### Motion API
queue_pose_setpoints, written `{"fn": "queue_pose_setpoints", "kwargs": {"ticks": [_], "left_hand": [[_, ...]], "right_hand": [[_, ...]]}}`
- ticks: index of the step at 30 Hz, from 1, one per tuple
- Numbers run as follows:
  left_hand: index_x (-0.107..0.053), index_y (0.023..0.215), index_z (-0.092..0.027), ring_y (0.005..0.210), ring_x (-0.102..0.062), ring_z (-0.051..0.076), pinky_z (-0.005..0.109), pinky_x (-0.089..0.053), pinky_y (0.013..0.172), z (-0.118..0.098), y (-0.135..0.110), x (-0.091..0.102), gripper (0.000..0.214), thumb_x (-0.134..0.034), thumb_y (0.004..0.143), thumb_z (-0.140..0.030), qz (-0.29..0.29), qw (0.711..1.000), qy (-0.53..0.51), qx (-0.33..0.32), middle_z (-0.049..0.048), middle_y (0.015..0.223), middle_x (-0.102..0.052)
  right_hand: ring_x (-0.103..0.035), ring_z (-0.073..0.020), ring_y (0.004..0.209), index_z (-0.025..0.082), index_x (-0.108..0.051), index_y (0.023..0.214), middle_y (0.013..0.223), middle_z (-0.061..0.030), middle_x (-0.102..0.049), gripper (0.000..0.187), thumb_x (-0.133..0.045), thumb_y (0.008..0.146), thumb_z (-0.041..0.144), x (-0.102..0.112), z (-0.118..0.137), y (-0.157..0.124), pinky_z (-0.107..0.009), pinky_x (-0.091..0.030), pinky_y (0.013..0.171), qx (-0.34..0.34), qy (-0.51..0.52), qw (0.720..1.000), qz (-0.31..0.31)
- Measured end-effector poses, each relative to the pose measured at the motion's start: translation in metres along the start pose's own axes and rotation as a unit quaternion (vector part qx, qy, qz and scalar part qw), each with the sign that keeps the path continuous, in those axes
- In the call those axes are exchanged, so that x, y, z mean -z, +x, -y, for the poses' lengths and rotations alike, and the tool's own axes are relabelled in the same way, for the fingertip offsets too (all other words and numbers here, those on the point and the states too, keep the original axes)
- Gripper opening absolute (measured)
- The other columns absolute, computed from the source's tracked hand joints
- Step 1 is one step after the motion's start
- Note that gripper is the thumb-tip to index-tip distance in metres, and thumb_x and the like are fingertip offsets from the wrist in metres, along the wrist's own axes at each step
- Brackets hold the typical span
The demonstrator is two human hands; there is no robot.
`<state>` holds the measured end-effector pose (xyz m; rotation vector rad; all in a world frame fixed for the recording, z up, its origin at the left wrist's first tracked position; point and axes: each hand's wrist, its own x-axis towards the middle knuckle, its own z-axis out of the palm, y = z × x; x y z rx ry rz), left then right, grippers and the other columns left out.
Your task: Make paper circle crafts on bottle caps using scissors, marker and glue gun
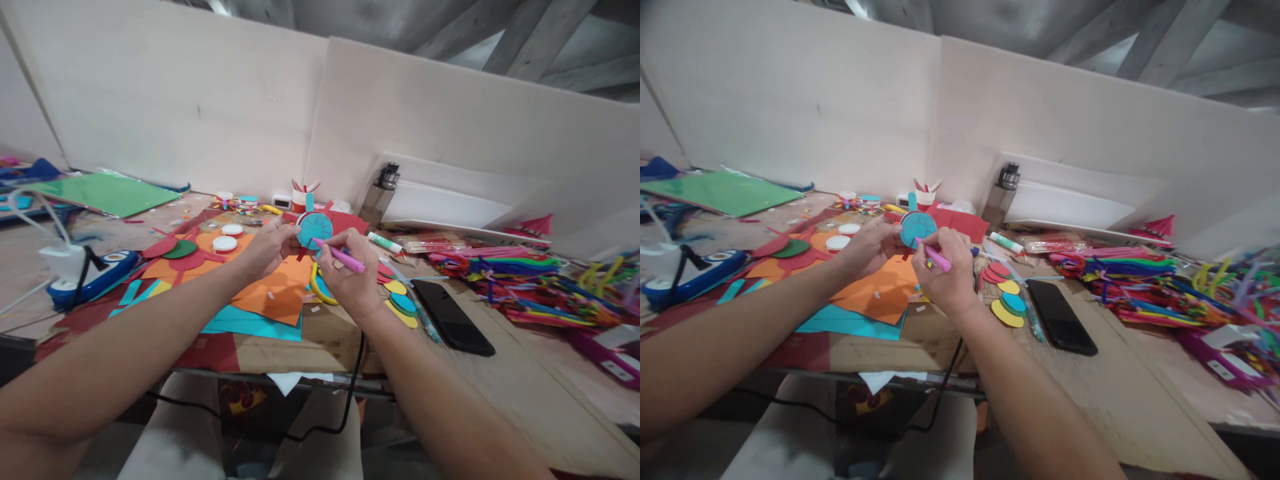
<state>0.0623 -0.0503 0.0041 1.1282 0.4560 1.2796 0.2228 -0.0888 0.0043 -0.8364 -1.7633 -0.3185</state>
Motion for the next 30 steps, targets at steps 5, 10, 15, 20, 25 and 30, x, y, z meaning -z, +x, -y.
{"fn": "queue_pose_setpoints", "kwargs": {"ticks": [5, 10, 15, 20, 25, 30], "left_hand": [[-0.058, 0.090, -0.014, 0.082, -0.073, 0.021, 0.035, -0.059, 0.076, 0.0005, 0.0005, 0.0001, 0.020, -0.067, 0.074, -0.021, 0.001, 1.000, -0.002, 0.002, 0.0040, 0.075, -0.071], [-0.058, 0.089, -0.014, 0.082, -0.073, 0.021, 0.034, -0.059, 0.074, 0.0002, 0.0008, 0.0000, 0.019, -0.068, 0.074, -0.021, -0.002, 1.000, -0.003, 0.003, 0.0036, 0.074, -0.070], [-0.057, 0.089, -0.015, 0.083, -0.073, 0.022, 0.035, -0.059, 0.076, 0.0001, 0.0005, -0.0001, 0.020, -0.068, 0.074, -0.021, -0.005, 1.000, -0.004, 0.003, 0.0026, 0.073, -0.070], [-0.058, 0.088, -0.015, 0.080, -0.072, 0.021, 0.035, -0.058, 0.076, 0.0000, -0.0006, -0.0006, 0.019, -0.068, 0.074, -0.022, 0.004, 1.000, 0.004, 0.004, 0.0031, 0.073, -0.070], [-0.058, 0.087, -0.014, 0.077, -0.072, 0.020, 0.031, -0.057, 0.070, 0.0004, -0.0015, -0.0017, 0.018, -0.068, 0.074, -0.022, 0.002, 1.000, 0.004, 0.002, 0.0035, 0.073, -0.070], [-0.057, 0.084, -0.014, 0.075, -0.071, 0.019, 0.027, -0.053, 0.063, 0.0014, -0.0019, -0.0021, 0.017, -0.067, 0.073, -0.021, 0.009, 1.000, 0.008, 0.003, 0.0037, 0.071, -0.069]], "right_hand": [[-0.054, -0.0157, 0.066, 0.022, -0.050, 0.079, 0.070, 0.0007, -0.057, 0.010, -0.058, 0.085, 0.019, -0.0002, -0.0004, 0.0003, -0.032, -0.041, 0.064, 0.008, 0.000, 1.000, -0.003], [-0.054, -0.0160, 0.066, 0.023, -0.050, 0.079, 0.070, 0.0006, -0.057, 0.010, -0.058, 0.084, 0.019, -0.0001, -0.0005, 0.0005, -0.033, -0.041, 0.064, 0.006, 0.002, 1.000, -0.003], [-0.054, -0.0158, 0.065, 0.023, -0.049, 0.078, 0.069, 0.0011, -0.057, 0.011, -0.058, 0.084, 0.019, -0.0004, -0.0010, 0.0005, -0.032, -0.041, 0.064, 0.014, -0.007, 1.000, -0.008], [-0.054, -0.0155, 0.064, 0.023, -0.049, 0.078, 0.069, 0.0012, -0.057, 0.012, -0.058, 0.084, 0.019, -0.0002, -0.0005, 0.0010, -0.032, -0.041, 0.062, 0.013, -0.017, 1.000, -0.008], [-0.053, -0.0155, 0.065, 0.023, -0.049, 0.078, 0.069, 0.0014, -0.056, 0.012, -0.058, 0.084, 0.019, -0.0002, -0.0006, 0.0009, -0.032, -0.040, 0.063, 0.013, -0.010, 1.000, -0.009], [-0.053, -0.0160, 0.066, 0.023, -0.049, 0.078, 0.070, 0.0010, -0.056, 0.011, -0.057, 0.084, 0.019, -0.0001, -0.0007, 0.0010, -0.033, -0.040, 0.064, 0.008, -0.002, 1.000, -0.002]]}}
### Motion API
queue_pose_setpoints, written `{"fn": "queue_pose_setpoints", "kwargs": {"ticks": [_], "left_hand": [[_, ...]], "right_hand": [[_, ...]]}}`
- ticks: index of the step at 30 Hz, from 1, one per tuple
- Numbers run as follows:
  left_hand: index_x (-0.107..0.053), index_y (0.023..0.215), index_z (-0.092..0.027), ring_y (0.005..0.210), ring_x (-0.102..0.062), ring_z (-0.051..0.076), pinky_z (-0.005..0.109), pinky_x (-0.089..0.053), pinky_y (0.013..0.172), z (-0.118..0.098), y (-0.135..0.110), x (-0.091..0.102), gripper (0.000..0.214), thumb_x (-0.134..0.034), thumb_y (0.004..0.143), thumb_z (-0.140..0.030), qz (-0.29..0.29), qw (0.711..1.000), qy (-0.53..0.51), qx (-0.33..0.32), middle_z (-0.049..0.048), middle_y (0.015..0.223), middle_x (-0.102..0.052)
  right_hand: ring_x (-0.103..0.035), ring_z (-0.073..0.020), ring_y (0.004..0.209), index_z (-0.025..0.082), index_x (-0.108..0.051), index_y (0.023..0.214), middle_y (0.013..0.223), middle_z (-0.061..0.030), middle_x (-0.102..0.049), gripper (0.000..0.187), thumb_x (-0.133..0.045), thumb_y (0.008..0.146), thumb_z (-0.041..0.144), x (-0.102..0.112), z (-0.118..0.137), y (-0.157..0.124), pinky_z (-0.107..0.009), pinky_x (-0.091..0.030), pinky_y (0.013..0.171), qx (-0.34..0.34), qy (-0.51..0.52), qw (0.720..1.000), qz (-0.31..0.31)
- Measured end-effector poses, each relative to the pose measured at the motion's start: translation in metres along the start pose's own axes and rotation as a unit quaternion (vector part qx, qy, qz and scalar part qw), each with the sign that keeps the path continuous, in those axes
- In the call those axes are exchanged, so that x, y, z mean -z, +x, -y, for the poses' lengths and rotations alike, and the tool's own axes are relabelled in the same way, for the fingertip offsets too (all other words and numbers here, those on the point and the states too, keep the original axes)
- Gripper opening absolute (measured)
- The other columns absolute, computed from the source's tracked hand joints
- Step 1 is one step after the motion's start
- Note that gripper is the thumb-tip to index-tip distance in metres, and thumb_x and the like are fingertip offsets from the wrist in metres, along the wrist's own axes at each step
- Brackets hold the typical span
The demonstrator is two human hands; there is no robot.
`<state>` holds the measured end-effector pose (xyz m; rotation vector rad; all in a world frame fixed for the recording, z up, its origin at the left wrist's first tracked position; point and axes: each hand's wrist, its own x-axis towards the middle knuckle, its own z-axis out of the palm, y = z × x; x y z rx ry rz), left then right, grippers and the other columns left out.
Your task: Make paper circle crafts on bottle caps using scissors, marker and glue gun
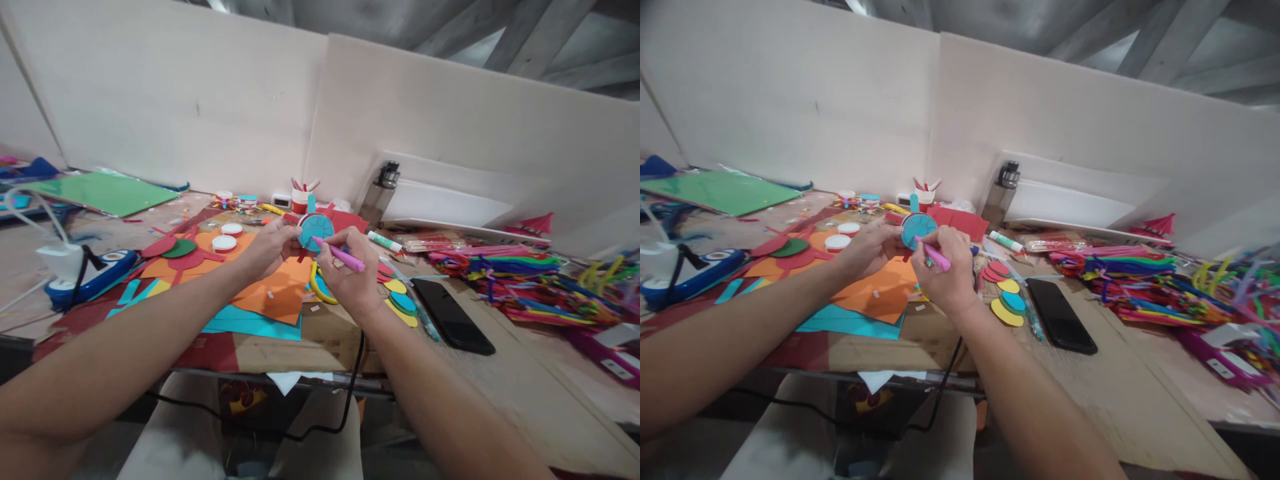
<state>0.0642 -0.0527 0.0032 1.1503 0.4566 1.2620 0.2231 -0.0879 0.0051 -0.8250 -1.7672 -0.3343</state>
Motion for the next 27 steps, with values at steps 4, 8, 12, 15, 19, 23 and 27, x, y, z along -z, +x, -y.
{"fn": "queue_pose_setpoints", "kwargs": {"ticks": [4, 8, 12, 15, 19, 23, 27], "left_hand": [[-0.056, 0.083, -0.014, 0.075, -0.071, 0.020, 0.026, -0.051, 0.061, 0.0007, -0.0003, 0.0005, 0.016, -0.067, 0.073, -0.021, -0.001, 1.000, 0.004, 0.007, 0.0040, 0.072, -0.068], [-0.055, 0.082, -0.015, 0.075, -0.070, 0.020, 0.026, -0.050, 0.059, 0.0018, -0.0004, 0.0007, 0.016, -0.067, 0.073, -0.021, 0.005, 1.000, 0.005, 0.010, 0.0039, 0.071, -0.068], [-0.056, 0.081, -0.014, 0.070, -0.069, 0.018, 0.026, -0.050, 0.060, 0.0023, -0.0003, 0.0004, 0.015, -0.067, 0.074, -0.021, 0.006, 1.000, 0.002, 0.009, 0.0031, 0.071, -0.068], [-0.056, 0.081, -0.014, 0.070, -0.069, 0.018, 0.025, -0.050, 0.059, 0.0020, -0.0002, 0.0001, 0.015, -0.067, 0.074, -0.021, 0.007, 1.000, 0.001, 0.008, 0.0034, 0.070, -0.067], [-0.056, 0.083, -0.014, 0.074, -0.069, 0.018, 0.027, -0.052, 0.064, 0.0024, -0.0001, 0.0004, 0.016, -0.067, 0.074, -0.022, 0.005, 1.000, 0.003, 0.009, 0.0033, 0.072, -0.067], [-0.054, 0.080, -0.016, 0.074, -0.069, 0.018, 0.029, -0.054, 0.067, 0.0030, -0.0002, 0.0009, 0.016, -0.067, 0.074, -0.022, 0.003, 1.000, 0.006, 0.012, 0.0028, 0.074, -0.068], [-0.054, 0.080, -0.016, 0.077, -0.070, 0.018, 0.031, -0.055, 0.073, 0.0020, -0.0002, -0.0004, 0.015, -0.067, 0.073, -0.021, 0.002, 1.000, 0.007, 0.010, 0.0016, 0.073, -0.067]], "right_hand": [[-0.053, -0.0159, 0.065, 0.023, -0.048, 0.078, 0.069, 0.0014, -0.056, 0.012, -0.058, 0.083, 0.019, -0.0002, 0.0001, 0.0006, -0.032, -0.040, 0.064, 0.004, -0.004, 1.000, -0.004], [-0.054, -0.0157, 0.065, 0.023, -0.048, 0.078, 0.069, 0.0014, -0.057, 0.013, -0.059, 0.083, 0.017, -0.0006, 0.0004, 0.0009, -0.032, -0.041, 0.064, 0.015, -0.005, 1.000, -0.013], [-0.055, -0.0159, 0.065, 0.023, -0.049, 0.079, 0.070, 0.0013, -0.057, 0.012, -0.059, 0.083, 0.017, -0.0001, 0.0007, 0.0009, -0.032, -0.041, 0.064, 0.013, -0.005, 1.000, -0.010], [-0.055, -0.0161, 0.066, 0.023, -0.049, 0.079, 0.070, 0.0011, -0.058, 0.011, -0.058, 0.083, 0.018, 0.0005, 0.0010, 0.0007, -0.033, -0.041, 0.065, 0.009, -0.003, 1.000, -0.006], [-0.056, -0.0167, 0.067, 0.023, -0.049, 0.080, 0.071, 0.0005, -0.058, 0.010, -0.057, 0.084, 0.018, 0.0005, 0.0017, 0.0000, -0.034, -0.042, 0.066, 0.014, 0.010, 1.000, 0.000], [-0.057, -0.0168, 0.067, 0.023, -0.049, 0.079, 0.070, 0.0002, -0.059, 0.011, -0.058, 0.085, 0.017, -0.0006, 0.0029, -0.0004, -0.034, -0.043, 0.067, 0.031, 0.009, 0.999, 0.005], [-0.057, -0.0161, 0.066, 0.023, -0.049, 0.079, 0.070, 0.0006, -0.060, 0.012, -0.058, 0.084, 0.017, -0.0024, 0.0041, -0.0004, -0.033, -0.042, 0.066, 0.038, 0.003, 0.999, 0.001]]}}
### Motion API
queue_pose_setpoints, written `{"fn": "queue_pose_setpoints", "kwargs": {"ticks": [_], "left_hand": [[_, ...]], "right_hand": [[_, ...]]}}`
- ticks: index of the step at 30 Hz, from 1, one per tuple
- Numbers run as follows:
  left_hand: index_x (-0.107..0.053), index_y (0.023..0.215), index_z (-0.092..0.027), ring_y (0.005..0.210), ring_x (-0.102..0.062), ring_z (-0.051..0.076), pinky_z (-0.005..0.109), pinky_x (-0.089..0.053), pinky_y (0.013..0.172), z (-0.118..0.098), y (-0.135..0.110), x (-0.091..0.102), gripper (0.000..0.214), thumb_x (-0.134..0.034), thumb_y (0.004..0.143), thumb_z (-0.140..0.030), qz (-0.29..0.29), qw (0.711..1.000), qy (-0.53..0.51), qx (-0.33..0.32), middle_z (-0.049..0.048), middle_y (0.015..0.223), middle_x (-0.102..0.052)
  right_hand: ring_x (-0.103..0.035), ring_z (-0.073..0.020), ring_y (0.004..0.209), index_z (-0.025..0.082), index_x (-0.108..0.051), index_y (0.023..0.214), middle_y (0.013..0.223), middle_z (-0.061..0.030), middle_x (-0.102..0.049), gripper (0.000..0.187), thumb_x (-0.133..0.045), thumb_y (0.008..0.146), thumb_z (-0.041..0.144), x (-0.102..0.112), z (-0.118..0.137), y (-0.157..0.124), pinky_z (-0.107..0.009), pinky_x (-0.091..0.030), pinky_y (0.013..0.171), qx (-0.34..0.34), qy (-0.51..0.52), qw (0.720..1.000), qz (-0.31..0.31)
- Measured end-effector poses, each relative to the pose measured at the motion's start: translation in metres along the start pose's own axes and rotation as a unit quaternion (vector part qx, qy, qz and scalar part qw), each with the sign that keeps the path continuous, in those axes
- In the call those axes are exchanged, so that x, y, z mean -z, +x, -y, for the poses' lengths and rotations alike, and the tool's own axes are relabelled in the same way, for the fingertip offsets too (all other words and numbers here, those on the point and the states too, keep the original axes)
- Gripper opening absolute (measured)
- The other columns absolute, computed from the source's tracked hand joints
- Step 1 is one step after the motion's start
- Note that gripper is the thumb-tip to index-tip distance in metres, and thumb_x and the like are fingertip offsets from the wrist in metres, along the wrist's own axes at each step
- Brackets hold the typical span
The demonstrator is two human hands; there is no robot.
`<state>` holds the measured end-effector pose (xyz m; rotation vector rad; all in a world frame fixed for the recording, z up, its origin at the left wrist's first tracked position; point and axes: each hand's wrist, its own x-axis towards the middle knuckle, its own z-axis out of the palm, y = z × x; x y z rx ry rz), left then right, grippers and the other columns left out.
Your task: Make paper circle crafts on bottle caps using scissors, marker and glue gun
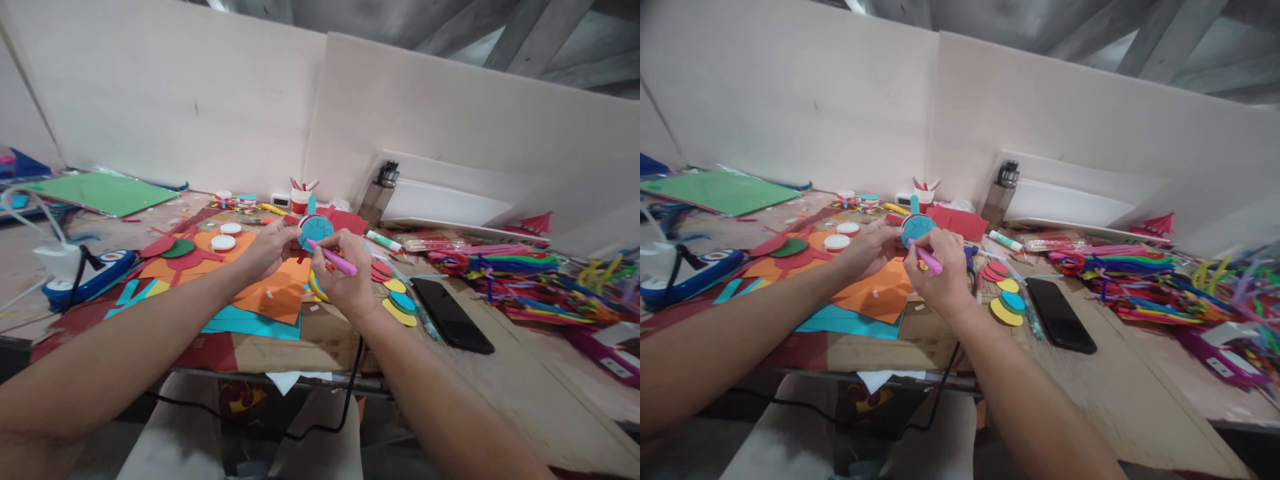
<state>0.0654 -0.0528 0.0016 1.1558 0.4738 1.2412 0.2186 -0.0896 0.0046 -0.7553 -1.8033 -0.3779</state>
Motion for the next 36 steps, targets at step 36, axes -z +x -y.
{"fn": "queue_pose_setpoints", "kwargs": {"ticks": [36], "left_hand": [[-0.055, 0.082, -0.015, 0.067, -0.067, 0.016, 0.027, -0.050, 0.062, 0.0007, 0.0004, 0.0010, 0.017, -0.067, 0.073, -0.022, 0.003, 1.000, -0.007, -0.001, 0.0020, 0.070, -0.066]], "right_hand": [[-0.054, -0.0156, 0.066, 0.023, -0.050, 0.078, 0.070, 0.0011, -0.057, 0.011, -0.058, 0.084, 0.020, 0.0025, -0.0023, 0.0003, -0.033, -0.042, 0.067, -0.040, -0.002, 0.999, -0.005]]}}
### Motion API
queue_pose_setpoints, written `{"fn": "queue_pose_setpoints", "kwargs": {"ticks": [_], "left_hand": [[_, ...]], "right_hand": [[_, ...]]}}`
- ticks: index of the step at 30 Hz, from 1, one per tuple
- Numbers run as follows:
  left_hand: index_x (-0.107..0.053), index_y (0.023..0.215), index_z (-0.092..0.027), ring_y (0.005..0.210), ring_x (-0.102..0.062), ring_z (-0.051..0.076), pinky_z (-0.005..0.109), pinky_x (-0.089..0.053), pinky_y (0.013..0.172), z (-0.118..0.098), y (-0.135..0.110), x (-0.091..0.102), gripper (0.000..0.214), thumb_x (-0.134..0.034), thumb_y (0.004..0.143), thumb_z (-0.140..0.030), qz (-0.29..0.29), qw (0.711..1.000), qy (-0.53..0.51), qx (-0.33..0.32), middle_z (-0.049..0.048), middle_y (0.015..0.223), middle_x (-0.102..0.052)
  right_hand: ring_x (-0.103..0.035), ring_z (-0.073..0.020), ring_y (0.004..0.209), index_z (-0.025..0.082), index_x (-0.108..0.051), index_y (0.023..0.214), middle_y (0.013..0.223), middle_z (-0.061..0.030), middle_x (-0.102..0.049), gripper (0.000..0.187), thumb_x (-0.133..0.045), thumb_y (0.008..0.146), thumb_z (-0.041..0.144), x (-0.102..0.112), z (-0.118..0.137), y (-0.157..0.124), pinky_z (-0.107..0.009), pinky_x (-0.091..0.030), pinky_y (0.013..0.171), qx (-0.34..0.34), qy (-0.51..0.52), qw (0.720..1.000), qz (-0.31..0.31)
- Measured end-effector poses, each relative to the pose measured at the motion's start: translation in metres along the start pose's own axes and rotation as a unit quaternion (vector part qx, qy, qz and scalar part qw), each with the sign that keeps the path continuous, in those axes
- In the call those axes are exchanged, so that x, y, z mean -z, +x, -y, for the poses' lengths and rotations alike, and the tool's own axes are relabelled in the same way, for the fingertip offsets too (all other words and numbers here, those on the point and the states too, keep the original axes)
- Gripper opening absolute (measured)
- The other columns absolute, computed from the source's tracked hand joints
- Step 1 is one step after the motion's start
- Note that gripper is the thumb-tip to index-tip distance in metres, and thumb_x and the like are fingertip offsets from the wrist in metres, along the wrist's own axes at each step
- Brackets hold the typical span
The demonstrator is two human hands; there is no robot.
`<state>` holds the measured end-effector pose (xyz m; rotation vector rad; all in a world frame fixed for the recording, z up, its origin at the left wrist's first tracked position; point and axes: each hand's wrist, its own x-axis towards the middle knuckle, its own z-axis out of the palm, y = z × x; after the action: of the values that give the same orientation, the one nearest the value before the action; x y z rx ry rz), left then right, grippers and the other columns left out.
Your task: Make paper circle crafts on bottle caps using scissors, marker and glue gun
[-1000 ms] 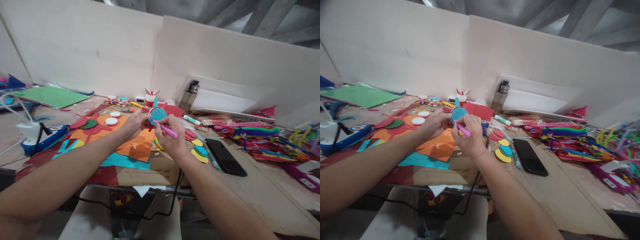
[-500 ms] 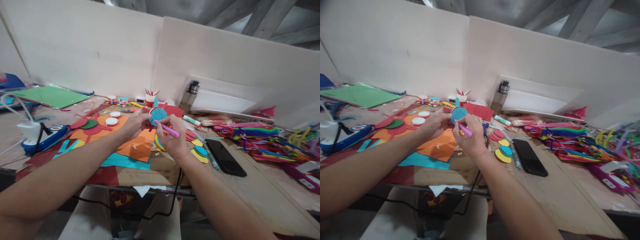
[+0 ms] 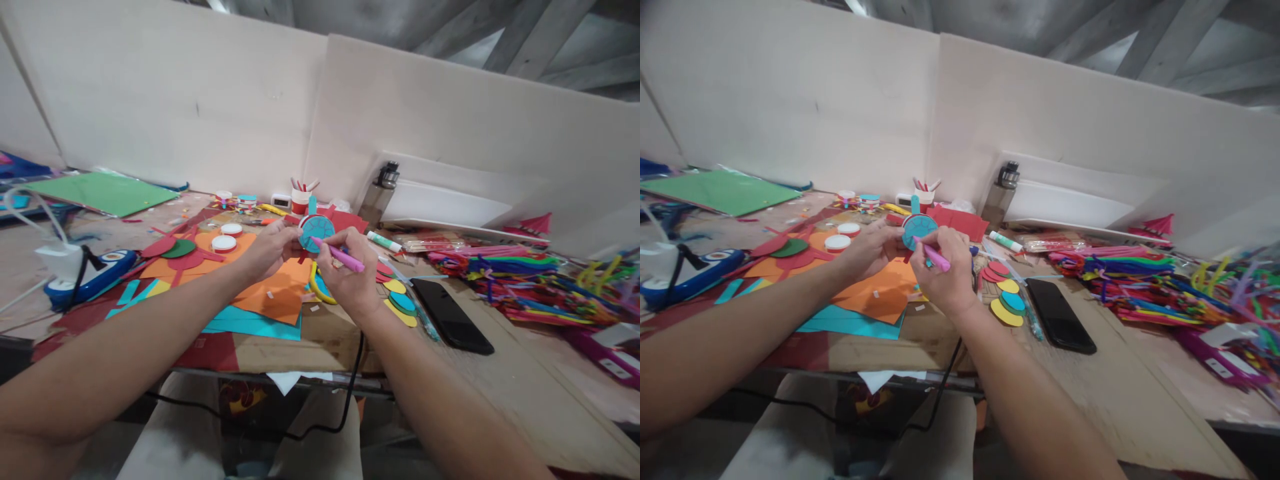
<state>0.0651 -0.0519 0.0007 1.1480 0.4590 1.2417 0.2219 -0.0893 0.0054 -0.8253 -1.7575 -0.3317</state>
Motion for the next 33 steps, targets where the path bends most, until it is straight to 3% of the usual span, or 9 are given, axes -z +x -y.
{"fn": "queue_pose_setpoints", "kwargs": {"ticks": [25, 28, 30, 33], "left_hand": [[-0.059, 0.081, -0.014, 0.063, -0.064, 0.014, 0.028, -0.052, 0.063, 0.003, 0.000, 0.002, 0.013, -0.068, 0.076, -0.022, 0.009, 1.000, -0.002, 0.009, 0.0024, 0.072, -0.066], [-0.061, 0.083, -0.013, 0.065, -0.065, 0.016, 0.034, -0.056, 0.070, 0.001, 0.003, 0.005, 0.011, -0.065, 0.077, -0.022, 0.000, 1.000, -0.023, 0.007, 0.0038, 0.073, -0.068], [-0.061, 0.080, -0.013, 0.065, -0.065, 0.015, 0.037, -0.057, 0.076, 0.000, 0.006, 0.007, 0.008, -0.062, 0.077, -0.020, -0.017, 0.999, -0.046, 0.007, 0.0034, 0.071, -0.068], [-0.061, 0.076, -0.013, 0.068, -0.066, 0.015, 0.040, -0.058, 0.082, -0.002, 0.008, 0.009, 0.004, -0.061, 0.077, -0.017, -0.044, 0.996, -0.078, 0.012, 0.0032, 0.073, -0.069]], "right_hand": [[-0.056, -0.0160, 0.067, 0.022, -0.052, 0.078, 0.070, 0.0009, -0.059, 0.010, -0.059, 0.084, 0.020, 0.003, 0.004, 0.002, -0.034, -0.045, 0.071, -0.003, 0.016, 1.000, -0.023], [-0.059, -0.0165, 0.075, 0.022, -0.059, 0.085, 0.080, -0.0015, -0.064, 0.005, -0.057, 0.089, 0.023, 0.007, 0.003, 0.005, -0.034, -0.046, 0.074, -0.041, 0.068, 0.993, -0.081], [-0.061, -0.0170, 0.083, 0.023, -0.064, 0.094, 0.093, -0.0040, -0.066, 0.012, -0.054, 0.093, 0.028, 0.007, -0.002, 0.007, -0.034, -0.047, 0.079, -0.094, 0.115, 0.982, -0.117], [-0.060, -0.0168, 0.087, 0.022, -0.067, 0.100, 0.097, -0.0044, -0.068, 0.021, -0.053, 0.093, 0.036, 0.003, -0.017, 0.009, -0.033, -0.047, 0.080, -0.222, 0.186, 0.953, -0.089]]}}
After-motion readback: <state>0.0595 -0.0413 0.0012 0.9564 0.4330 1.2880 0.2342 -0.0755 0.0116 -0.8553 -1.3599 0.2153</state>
